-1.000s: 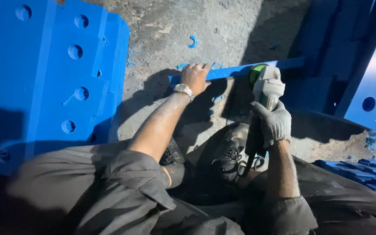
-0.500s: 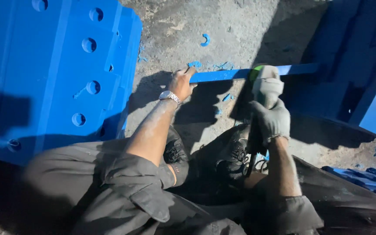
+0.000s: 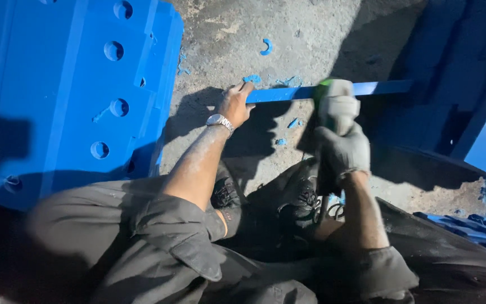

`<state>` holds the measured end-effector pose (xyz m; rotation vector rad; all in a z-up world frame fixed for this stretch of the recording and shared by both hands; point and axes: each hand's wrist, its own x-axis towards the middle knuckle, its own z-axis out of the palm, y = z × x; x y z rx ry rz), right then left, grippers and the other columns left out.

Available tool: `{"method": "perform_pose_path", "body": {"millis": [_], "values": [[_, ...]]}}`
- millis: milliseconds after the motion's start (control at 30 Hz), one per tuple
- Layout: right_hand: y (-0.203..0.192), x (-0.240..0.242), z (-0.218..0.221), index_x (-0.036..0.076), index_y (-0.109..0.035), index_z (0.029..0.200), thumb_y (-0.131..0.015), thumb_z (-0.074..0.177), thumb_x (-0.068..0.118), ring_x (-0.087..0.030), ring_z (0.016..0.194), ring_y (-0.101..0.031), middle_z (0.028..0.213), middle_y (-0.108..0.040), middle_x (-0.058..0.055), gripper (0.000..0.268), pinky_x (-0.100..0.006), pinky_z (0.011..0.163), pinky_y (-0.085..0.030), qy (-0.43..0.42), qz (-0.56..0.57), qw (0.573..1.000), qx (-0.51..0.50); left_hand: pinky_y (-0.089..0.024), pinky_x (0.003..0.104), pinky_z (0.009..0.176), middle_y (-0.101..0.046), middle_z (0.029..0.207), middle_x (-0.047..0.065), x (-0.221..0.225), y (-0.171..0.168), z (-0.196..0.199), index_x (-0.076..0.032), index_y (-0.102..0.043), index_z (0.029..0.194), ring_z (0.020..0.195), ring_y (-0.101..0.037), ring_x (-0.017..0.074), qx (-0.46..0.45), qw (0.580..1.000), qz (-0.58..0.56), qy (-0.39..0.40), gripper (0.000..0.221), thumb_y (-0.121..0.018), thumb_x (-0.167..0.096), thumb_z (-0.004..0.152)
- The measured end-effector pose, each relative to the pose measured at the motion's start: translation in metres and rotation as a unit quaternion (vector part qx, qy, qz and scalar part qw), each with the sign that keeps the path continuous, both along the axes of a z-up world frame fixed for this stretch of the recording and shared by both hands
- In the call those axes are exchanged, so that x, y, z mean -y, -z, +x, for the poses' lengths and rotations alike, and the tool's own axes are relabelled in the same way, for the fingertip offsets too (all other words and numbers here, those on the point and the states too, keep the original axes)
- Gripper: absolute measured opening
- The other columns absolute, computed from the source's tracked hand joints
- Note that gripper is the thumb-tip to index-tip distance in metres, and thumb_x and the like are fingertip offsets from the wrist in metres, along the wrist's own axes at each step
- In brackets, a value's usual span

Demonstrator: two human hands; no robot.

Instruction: Grinding the edges of blue plastic parts using an angle grinder.

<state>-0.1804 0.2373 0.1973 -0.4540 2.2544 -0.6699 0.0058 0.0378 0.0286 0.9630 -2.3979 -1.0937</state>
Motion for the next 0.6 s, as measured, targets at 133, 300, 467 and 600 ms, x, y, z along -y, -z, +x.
{"method": "perform_pose_path", "body": {"millis": [133,300,467,600], "values": [[0.016,-0.024,-0.029,0.001,-0.065,0.122,-0.085,0.078,0.042,-0.023,0.092,-0.073,0.106,-0.075,-0.013,0.064,-0.037,0.081,-0.056,0.042,0.034,0.992,-0.113,-0.054,0.051,0.083,-0.069,0.106,0.020,-0.001,0.010,-0.003,-0.006,-0.060,0.105,0.100,-0.066,0.0446,-0.029,0.999,0.014,0.001,0.036,-0.084,-0.006,0.077],[0.002,0.001,0.017,0.002,-0.065,0.120,-0.085,0.074,0.041,-0.023,0.092,-0.073,0.106,-0.076,-0.012,0.064,-0.037,0.082,-0.058,0.044,0.012,0.995,-0.086,-0.054,0.051,0.083,-0.069,0.106,0.020,-0.001,0.001,-0.002,-0.005,-0.060,0.104,0.100,-0.066,0.0438,0.006,1.000,-0.003,-0.001,0.038,-0.081,-0.005,0.072],[-0.024,0.035,0.060,0.003,-0.058,0.128,-0.083,0.080,0.037,-0.029,0.092,-0.071,0.106,-0.074,-0.018,0.064,-0.042,0.084,-0.057,-0.115,0.080,0.988,-0.067,-0.055,0.050,0.087,-0.071,0.113,0.017,-0.001,0.025,0.001,-0.011,-0.064,0.117,0.105,-0.067,0.0422,0.026,0.998,-0.050,-0.011,0.039,-0.067,0.010,0.084],[-0.013,0.019,0.038,0.004,-0.060,0.126,-0.083,0.079,0.035,-0.028,0.091,-0.071,0.104,-0.075,-0.017,0.061,-0.041,0.083,-0.057,-0.095,0.078,0.991,-0.046,-0.054,0.050,0.086,-0.070,0.115,0.019,0.002,0.011,-0.001,-0.009,-0.064,0.119,0.105,-0.066,0.0434,0.018,0.999,-0.040,0.004,0.046,-0.068,0.011,0.078]]}}
